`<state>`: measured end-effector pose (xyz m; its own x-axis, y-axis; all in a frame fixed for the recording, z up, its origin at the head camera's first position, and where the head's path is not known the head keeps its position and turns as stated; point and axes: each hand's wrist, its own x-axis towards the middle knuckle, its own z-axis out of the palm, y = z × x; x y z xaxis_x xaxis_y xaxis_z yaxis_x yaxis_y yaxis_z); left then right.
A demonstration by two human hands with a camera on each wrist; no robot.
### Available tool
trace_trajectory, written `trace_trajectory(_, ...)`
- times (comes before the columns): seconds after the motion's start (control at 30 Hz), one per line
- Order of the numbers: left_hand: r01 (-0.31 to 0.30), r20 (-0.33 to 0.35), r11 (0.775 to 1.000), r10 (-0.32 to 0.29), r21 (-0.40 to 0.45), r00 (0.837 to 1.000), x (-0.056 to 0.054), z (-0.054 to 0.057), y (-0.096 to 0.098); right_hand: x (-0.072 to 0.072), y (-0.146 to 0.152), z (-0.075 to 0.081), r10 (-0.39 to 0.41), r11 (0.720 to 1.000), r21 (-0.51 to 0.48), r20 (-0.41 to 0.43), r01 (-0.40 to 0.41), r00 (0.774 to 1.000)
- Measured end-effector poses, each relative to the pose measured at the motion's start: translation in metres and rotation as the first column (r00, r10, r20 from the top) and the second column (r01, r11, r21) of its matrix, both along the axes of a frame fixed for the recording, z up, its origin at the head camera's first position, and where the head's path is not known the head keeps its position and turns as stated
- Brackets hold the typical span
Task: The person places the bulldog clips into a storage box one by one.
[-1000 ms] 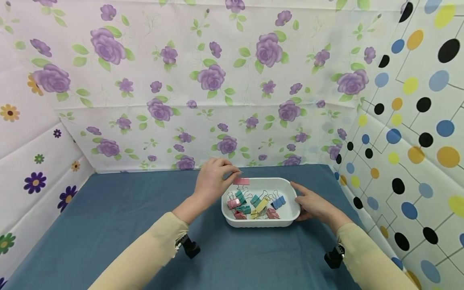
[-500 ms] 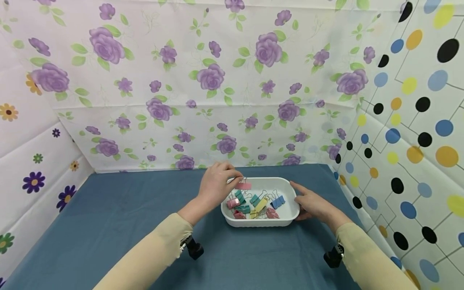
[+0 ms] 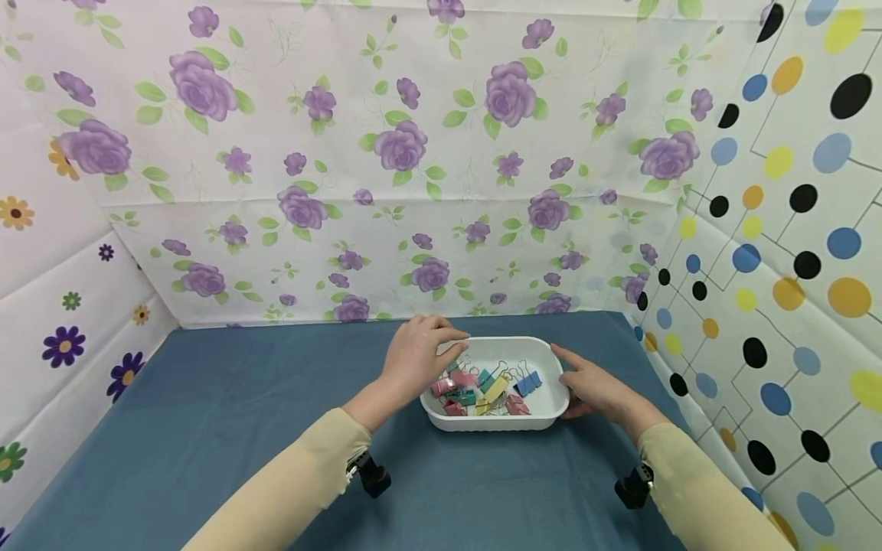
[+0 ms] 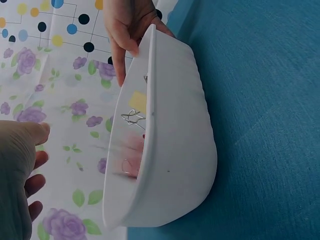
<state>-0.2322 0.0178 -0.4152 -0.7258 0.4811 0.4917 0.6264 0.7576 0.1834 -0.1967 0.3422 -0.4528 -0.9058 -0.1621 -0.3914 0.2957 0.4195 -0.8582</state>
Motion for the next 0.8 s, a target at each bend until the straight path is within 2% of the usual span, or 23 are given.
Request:
trace_trajectory(0.37, -0.025, 0.049, 1.0, 0.024, 0.011, 0.998, 0.004, 0.007, -0.017, -0.002, 0.0, -0.002, -0.005, 1.0, 0.01, 0.006, 0.004, 1.0)
trace_trajectory(0.63, -0.079, 0.064, 0.996, 0.081, -0.027, 0.995, 0.005, 0.013, -0.048, -0.001, 0.002, -0.003, 0.023, 0.998, 0.067, -0.023, -0.021, 0.999)
trace_trajectory(0.8, -0.116, 0.116, 0.993, 0.118, -0.021, 0.986, 0.008, 0.017, -0.074, -0.001, 0.004, -0.001, 0.049, 0.995, 0.094, -0.042, -0.045, 0.998)
